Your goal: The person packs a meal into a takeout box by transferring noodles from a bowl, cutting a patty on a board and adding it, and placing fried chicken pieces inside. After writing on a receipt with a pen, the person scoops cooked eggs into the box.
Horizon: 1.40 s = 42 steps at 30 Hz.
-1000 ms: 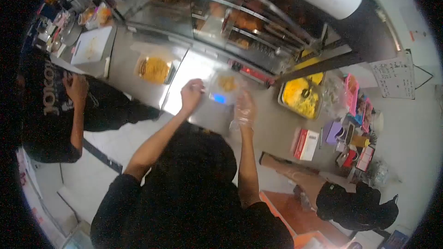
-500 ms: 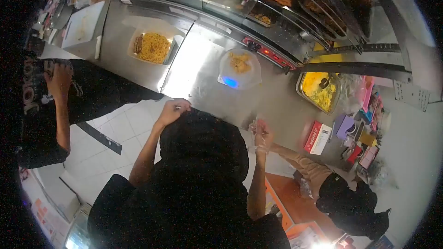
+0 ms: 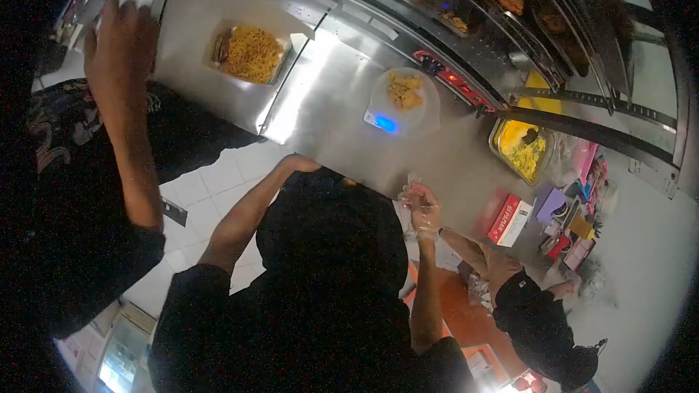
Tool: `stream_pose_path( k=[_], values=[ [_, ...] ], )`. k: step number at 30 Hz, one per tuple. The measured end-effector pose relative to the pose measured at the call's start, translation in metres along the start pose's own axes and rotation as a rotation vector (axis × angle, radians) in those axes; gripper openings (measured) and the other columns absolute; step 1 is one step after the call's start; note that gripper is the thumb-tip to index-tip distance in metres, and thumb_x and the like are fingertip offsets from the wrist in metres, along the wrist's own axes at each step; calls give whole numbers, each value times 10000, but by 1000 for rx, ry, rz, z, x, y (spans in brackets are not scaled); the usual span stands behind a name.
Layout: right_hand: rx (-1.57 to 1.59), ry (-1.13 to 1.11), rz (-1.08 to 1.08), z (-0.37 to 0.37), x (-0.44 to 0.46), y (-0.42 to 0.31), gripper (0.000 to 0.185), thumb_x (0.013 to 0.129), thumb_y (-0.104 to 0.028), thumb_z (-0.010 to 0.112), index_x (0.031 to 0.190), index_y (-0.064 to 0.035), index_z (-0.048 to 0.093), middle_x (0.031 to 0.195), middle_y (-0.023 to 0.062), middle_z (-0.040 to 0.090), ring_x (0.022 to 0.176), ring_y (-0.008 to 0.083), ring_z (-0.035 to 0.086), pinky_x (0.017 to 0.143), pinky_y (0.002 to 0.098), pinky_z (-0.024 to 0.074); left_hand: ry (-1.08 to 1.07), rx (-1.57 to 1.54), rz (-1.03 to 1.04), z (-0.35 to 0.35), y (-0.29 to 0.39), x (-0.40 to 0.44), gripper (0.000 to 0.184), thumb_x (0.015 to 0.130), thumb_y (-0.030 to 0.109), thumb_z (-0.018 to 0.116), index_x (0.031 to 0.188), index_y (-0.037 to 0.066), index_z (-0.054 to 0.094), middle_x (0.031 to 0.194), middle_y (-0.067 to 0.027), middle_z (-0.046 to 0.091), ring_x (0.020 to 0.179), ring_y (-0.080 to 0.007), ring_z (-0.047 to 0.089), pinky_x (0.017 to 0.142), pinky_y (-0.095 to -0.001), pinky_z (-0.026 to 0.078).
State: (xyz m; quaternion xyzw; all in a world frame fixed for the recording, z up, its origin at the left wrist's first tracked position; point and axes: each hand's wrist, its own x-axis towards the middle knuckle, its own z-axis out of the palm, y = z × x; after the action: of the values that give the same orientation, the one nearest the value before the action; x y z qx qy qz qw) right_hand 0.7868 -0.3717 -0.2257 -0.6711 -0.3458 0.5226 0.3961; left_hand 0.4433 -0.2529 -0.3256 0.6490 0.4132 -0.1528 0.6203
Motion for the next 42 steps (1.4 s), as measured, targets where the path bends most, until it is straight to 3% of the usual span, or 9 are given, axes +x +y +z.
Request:
stream_pose_path(
  k=[3, 6, 9, 15, 20, 26, 31, 37, 42],
  values=[
    [-72, -68, 96, -7, 6, -9, 230, 988, -190, 591, 1158, -36, 616, 1017, 78, 702, 815, 134, 671, 710, 278, 561, 51, -151, 100, 6, 11, -6, 503, 961, 374, 475, 1310, 22, 561, 1371, -221, 537, 1235, -323, 526, 1039, -388, 400],
    [-80, -86, 96, -8, 15, -10, 229, 987, -201, 593, 1150, -44, 625, 1003, 76, 708, 805, 130, 671, 698, 272, 558, -172, -375, -307, 9, 7, 3, 587, 872, 427, 612, 1284, 9, 586, 1220, -220, 626, 1069, -272, 591, 935, -353, 445],
    [-211, -100, 102, -8, 26, -20, 219, 990, -192, 584, 1143, -41, 628, 1007, 75, 710, 801, 130, 671, 695, 268, 556, -106, -483, 220, 50, -51, 43, 486, 865, 318, 645, 1247, 18, 622, 1180, -163, 651, 1026, -205, 597, 899, -302, 457],
    [-175, -164, -2, 5, 30, -33, 254, 970, -199, 620, 1156, -25, 634, 999, 74, 700, 841, 143, 658, 714, 275, 549, -148, -763, 361, 28, 9, -26, 484, 875, 259, 710, 1275, 10, 600, 1206, -101, 657, 1122, -198, 586, 1000, -311, 440],
    [-36, -144, 32, 34, 26, -58, 219, 983, -176, 594, 1151, -38, 619, 975, 66, 699, 792, 147, 664, 724, 290, 555, 142, -1210, 226, 49, 4, -79, 293, 912, 114, 682, 1180, 7, 630, 1124, -64, 678, 1010, -182, 623, 924, -323, 502],
    [659, -368, 451, 127, 36, -100, 609, 943, -541, 548, 1245, -13, 552, 1081, 149, 663, 952, 238, 653, 802, 383, 561, 749, -924, 436, 2, 135, -137, 393, 882, 3, 687, 1253, 3, 556, 1164, -88, 664, 1049, -158, 638, 891, -287, 517],
    [958, -397, 513, 133, 68, -148, 556, 929, -497, 601, 1229, -30, 563, 1046, 135, 651, 899, 249, 645, 723, 395, 562, 1133, -410, 346, -29, 180, -174, 629, 827, 126, 757, 1375, -2, 476, 1393, -187, 525, 1277, -271, 518, 1035, -389, 427],
    [-43, 136, -498, 42, 78, -287, 216, 895, -235, 690, 1027, -70, 645, 896, 28, 651, 814, 174, 615, 763, 309, 509, 1090, -477, 123, 3, 83, -200, 302, 934, 134, 634, 1215, 25, 618, 1147, -115, 689, 939, -203, 669, 779, -327, 529],
    [-661, 768, -1113, -10, 98, -424, 150, 902, -164, 603, 959, -48, 680, 955, 138, 685, 918, 296, 654, 839, 383, 505, 1035, -210, -46, 52, 2, -207, 291, 909, 172, 658, 1145, 2, 648, 1067, -173, 701, 855, -269, 704, 724, -341, 541]
  ],
)
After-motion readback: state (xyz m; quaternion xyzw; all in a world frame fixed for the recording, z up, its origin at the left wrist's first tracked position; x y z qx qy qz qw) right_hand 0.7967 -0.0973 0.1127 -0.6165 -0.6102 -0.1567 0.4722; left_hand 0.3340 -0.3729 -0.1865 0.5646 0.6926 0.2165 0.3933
